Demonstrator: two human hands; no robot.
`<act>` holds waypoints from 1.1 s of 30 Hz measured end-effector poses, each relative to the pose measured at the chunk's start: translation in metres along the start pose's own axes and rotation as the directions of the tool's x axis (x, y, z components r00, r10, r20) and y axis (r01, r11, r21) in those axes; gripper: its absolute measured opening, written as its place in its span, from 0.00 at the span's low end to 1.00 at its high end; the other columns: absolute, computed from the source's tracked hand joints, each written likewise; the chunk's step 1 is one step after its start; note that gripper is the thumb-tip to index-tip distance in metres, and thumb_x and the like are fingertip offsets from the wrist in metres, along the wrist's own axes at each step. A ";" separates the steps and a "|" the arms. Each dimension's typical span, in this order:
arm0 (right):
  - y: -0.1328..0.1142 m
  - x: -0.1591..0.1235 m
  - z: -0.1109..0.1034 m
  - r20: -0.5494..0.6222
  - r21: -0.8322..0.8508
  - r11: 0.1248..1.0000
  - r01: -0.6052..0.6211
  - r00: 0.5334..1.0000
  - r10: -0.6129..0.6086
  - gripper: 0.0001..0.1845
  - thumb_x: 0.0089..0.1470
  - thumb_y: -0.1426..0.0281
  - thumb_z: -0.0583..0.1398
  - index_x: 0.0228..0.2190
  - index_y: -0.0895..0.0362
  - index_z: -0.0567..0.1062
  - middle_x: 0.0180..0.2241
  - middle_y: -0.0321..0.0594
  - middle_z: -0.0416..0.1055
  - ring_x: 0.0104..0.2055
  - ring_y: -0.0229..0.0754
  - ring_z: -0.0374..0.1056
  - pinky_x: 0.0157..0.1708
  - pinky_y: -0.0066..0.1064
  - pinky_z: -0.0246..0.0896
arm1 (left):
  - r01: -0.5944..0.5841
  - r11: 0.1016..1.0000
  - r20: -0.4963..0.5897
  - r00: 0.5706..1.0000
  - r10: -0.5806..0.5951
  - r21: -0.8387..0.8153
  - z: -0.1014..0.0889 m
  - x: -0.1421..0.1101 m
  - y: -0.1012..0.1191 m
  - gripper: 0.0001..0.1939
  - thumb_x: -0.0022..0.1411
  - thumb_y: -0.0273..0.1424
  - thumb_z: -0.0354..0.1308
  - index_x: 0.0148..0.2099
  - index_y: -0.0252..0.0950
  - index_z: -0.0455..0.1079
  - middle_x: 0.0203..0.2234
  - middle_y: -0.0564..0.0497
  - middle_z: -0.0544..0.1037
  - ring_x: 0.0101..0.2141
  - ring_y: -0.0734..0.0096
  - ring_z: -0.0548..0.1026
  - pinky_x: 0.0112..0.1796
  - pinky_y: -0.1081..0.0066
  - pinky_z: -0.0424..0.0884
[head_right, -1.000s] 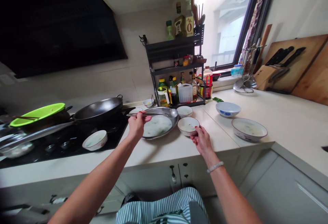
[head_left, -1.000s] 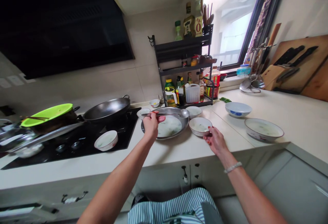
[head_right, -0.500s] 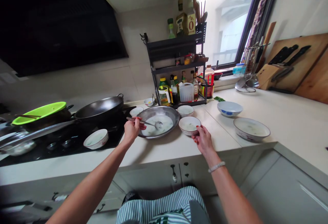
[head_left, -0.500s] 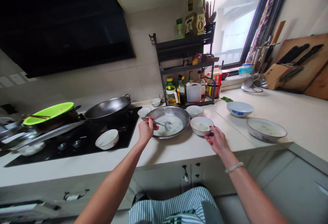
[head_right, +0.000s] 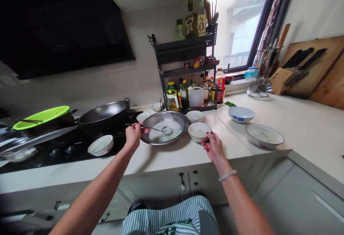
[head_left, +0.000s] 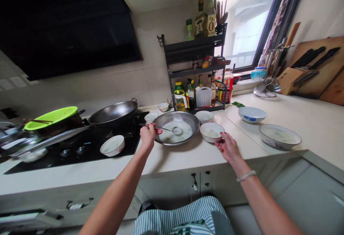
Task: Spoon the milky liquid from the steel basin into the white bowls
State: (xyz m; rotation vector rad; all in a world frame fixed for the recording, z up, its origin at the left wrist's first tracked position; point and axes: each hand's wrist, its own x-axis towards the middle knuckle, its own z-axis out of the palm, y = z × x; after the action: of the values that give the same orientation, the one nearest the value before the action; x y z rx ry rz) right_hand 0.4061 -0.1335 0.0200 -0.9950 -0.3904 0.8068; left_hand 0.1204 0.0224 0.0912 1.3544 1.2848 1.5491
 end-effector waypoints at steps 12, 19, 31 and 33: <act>0.000 -0.001 0.000 0.014 0.005 1.000 0.006 1.000 -0.006 0.22 0.40 0.61 0.69 0.35 0.56 0.69 0.22 0.34 0.68 0.17 0.34 0.62 0.12 0.20 0.45 | 0.132 0.986 0.041 0.991 -0.129 -0.099 -0.001 0.001 0.005 0.11 0.60 0.29 0.48 0.31 0.34 0.71 0.13 0.51 0.73 0.21 0.61 0.80 0.26 0.67 0.77; 0.000 0.000 0.000 0.015 0.001 1.000 -0.004 1.000 0.004 0.22 0.41 0.61 0.69 0.35 0.55 0.68 0.22 0.34 0.67 0.17 0.35 0.63 0.12 0.20 0.45 | 0.135 0.984 0.037 0.991 -0.131 -0.120 -0.001 0.000 0.007 0.11 0.60 0.27 0.48 0.31 0.34 0.71 0.14 0.50 0.74 0.21 0.59 0.80 0.27 0.65 0.77; -0.001 -0.002 0.001 0.012 0.001 1.000 0.004 1.000 -0.004 0.21 0.40 0.61 0.68 0.35 0.55 0.69 0.22 0.34 0.67 0.17 0.34 0.62 0.12 0.20 0.47 | 0.117 0.987 0.036 0.993 -0.113 -0.107 -0.002 0.000 0.010 0.10 0.59 0.28 0.48 0.31 0.35 0.71 0.12 0.52 0.72 0.19 0.63 0.78 0.25 0.69 0.76; -0.001 -0.002 0.001 0.014 -0.001 1.000 0.006 1.000 -0.006 0.21 0.41 0.61 0.68 0.35 0.55 0.69 0.22 0.34 0.67 0.17 0.34 0.62 0.12 0.20 0.47 | 0.112 0.989 0.031 0.993 -0.110 -0.098 -0.002 0.000 0.010 0.11 0.59 0.28 0.48 0.31 0.34 0.71 0.12 0.52 0.72 0.19 0.62 0.79 0.26 0.69 0.76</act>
State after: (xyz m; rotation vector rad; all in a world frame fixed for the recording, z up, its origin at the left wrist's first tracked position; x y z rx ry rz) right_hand 0.4047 -0.1347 0.0216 -0.9896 -0.4056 0.8080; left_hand 0.1196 0.0197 0.1008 1.2160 1.2298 1.4944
